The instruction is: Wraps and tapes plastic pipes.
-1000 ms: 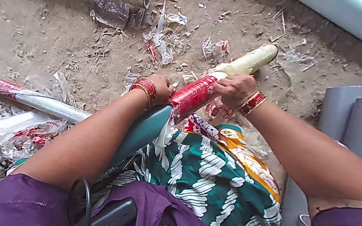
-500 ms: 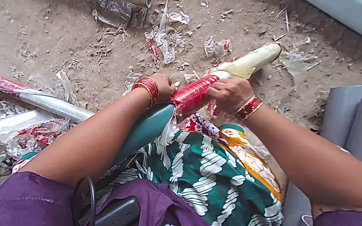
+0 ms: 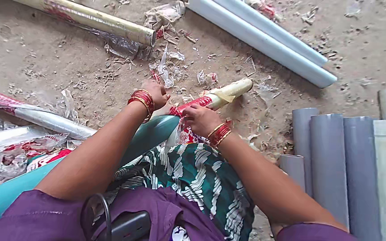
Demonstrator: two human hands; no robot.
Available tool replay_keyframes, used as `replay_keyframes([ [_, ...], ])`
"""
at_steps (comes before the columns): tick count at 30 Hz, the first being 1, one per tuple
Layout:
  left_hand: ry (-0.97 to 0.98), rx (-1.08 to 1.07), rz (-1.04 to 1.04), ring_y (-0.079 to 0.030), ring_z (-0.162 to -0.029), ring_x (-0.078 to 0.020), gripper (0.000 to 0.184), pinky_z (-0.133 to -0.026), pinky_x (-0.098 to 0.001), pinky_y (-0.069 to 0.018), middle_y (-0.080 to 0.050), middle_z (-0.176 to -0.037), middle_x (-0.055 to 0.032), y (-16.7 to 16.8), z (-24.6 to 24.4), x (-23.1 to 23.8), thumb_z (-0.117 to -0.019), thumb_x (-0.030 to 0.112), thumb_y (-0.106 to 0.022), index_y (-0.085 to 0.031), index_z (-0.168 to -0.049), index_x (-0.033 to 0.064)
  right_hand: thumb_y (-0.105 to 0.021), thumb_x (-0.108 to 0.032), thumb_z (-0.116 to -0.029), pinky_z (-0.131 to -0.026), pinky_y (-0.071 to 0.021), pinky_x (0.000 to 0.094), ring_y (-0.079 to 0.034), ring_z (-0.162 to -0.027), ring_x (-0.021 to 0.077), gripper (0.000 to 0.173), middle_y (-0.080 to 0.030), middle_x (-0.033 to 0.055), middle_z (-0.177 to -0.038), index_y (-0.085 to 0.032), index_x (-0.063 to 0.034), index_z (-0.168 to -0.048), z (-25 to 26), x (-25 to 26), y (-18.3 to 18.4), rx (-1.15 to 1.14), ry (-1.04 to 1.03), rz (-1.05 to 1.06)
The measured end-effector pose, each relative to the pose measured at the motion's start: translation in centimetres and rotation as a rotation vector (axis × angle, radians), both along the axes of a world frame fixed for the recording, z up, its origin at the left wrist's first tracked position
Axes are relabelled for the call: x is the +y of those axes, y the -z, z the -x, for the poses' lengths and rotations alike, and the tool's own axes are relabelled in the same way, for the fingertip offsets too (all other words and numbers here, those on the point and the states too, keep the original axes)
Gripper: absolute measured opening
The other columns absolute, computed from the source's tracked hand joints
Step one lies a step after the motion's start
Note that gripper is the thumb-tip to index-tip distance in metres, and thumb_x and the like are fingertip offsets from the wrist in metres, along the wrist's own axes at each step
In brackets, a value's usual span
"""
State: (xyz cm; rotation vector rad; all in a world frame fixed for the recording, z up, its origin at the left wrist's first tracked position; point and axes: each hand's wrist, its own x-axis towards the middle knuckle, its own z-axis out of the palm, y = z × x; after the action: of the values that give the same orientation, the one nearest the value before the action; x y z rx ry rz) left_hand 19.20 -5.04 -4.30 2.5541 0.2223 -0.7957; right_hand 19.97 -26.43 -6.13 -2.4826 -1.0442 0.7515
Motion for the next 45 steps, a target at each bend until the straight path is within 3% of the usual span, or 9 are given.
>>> replay_keyframes([
  [6,-0.048,0.090,0.016,-0.050,-0.135,-0.0499,0.074,-0.108,-0.0678,-0.0400,-0.043,-0.154,-0.0297,0.0,8.1,-2.7,-0.0973,0.040,-0.071,-0.040,-0.157,0.0078,-0.060,-0.006,-0.0964,-0.098,-0.0489,0.0614,-0.066,-0.113,0.0402,0.030,-0.070,0.0244,-0.116,-0.067,-0.0008,-0.125,1.7,2.4,-0.1,0.256,0.468,0.065],
  [12,0.067,0.072,-0.177,-0.046,-0.135,-0.0550,0.088,-0.101,-0.0758,-0.0381,-0.038,-0.157,-0.0296,-0.7,10.3,-5.4,-0.0930,0.041,-0.074,-0.027,-0.165,0.0209,-0.051,-0.067,-0.0994,-0.094,-0.0499,0.0596,-0.068,-0.106,0.0392,0.077,-0.069,0.0268,-0.111,-0.069,0.0073,-0.109,4.5,3.1,1.1,0.388,0.821,0.109],
  [18,0.135,0.049,-0.289,-0.045,-0.131,-0.0616,0.128,-0.100,-0.0765,-0.0386,-0.031,-0.157,-0.0379,0.4,11.3,-6.7,-0.0713,0.047,-0.093,-0.014,-0.167,0.0154,-0.056,-0.050,-0.1041,-0.070,-0.0506,0.0449,-0.059,-0.067,0.0221,0.055,-0.065,0.0118,-0.078,-0.069,0.0023,-0.093,5.3,1.5,3.7,0.463,0.881,-0.093],
  [24,0.112,0.050,-0.293,-0.048,-0.130,-0.0586,0.126,-0.101,-0.0748,-0.0395,-0.042,-0.149,-0.0359,0.2,10.5,-5.7,-0.0717,0.052,-0.091,-0.017,-0.166,0.0141,-0.039,-0.060,-0.1070,-0.055,-0.0399,0.0300,-0.043,-0.058,0.0123,0.059,-0.049,0.0030,-0.079,-0.060,-0.0062,-0.120,4.0,-1.9,1.7,0.566,0.941,-0.171],
  [28,0.102,0.042,-0.296,-0.047,-0.131,-0.0574,0.125,-0.102,-0.0736,-0.0401,-0.044,-0.149,-0.0346,0.4,10.3,-5.4,-0.0709,0.052,-0.092,-0.020,-0.165,0.0133,-0.052,-0.030,-0.1091,-0.085,-0.0526,0.0450,-0.065,-0.096,0.0285,0.050,-0.064,0.0233,-0.123,-0.045,-0.0016,-0.150,3.5,-1.8,1.7,0.611,0.956,-0.109],
  [31,0.120,0.024,-0.321,-0.046,-0.132,-0.0576,0.125,-0.101,-0.0728,-0.0406,-0.042,-0.150,-0.0353,0.7,10.9,-6.1,-0.0717,0.051,-0.091,-0.019,-0.165,0.0124,-0.051,-0.002,-0.1027,-0.067,-0.0534,0.0314,-0.064,-0.073,0.0155,0.034,-0.070,0.0140,-0.100,-0.057,0.0009,-0.136,3.4,-0.9,3.1,0.573,1.129,-0.213],
  [37,0.233,-0.020,-0.439,-0.033,-0.141,-0.0629,0.113,-0.107,-0.0779,-0.0302,-0.021,-0.162,-0.0377,1.7,13.1,-8.8,-0.0835,0.031,-0.086,-0.011,-0.167,0.0126,-0.067,-0.014,-0.0980,-0.097,-0.0480,0.0561,-0.063,-0.112,0.0381,0.031,-0.067,0.0261,-0.118,-0.065,0.0039,-0.124,3.2,0.2,4.4,0.479,1.276,-0.228],
  [41,0.234,-0.004,-0.429,-0.029,-0.143,-0.0647,0.111,-0.107,-0.0799,-0.0279,-0.017,-0.163,-0.0390,1.5,13.3,-9.3,-0.0849,0.016,-0.082,-0.009,-0.167,0.0134,-0.069,-0.008,-0.0942,-0.088,-0.0486,0.0529,-0.063,-0.100,0.0333,0.023,-0.067,0.0224,-0.109,-0.068,0.0008,-0.116,3.1,-0.5,5.2,0.450,1.135,-0.259],
  [45,0.211,0.017,-0.440,-0.039,-0.136,-0.0626,0.115,-0.104,-0.0742,-0.0368,-0.025,-0.160,-0.0396,1.1,12.1,-8.4,-0.0818,0.030,-0.087,-0.012,-0.167,0.0131,-0.074,-0.008,-0.0941,-0.106,-0.0490,0.0459,-0.063,-0.117,0.0316,0.033,-0.064,0.0248,-0.125,-0.067,0.0071,-0.123,3.1,-1.0,5.4,0.365,0.822,-0.447],
])
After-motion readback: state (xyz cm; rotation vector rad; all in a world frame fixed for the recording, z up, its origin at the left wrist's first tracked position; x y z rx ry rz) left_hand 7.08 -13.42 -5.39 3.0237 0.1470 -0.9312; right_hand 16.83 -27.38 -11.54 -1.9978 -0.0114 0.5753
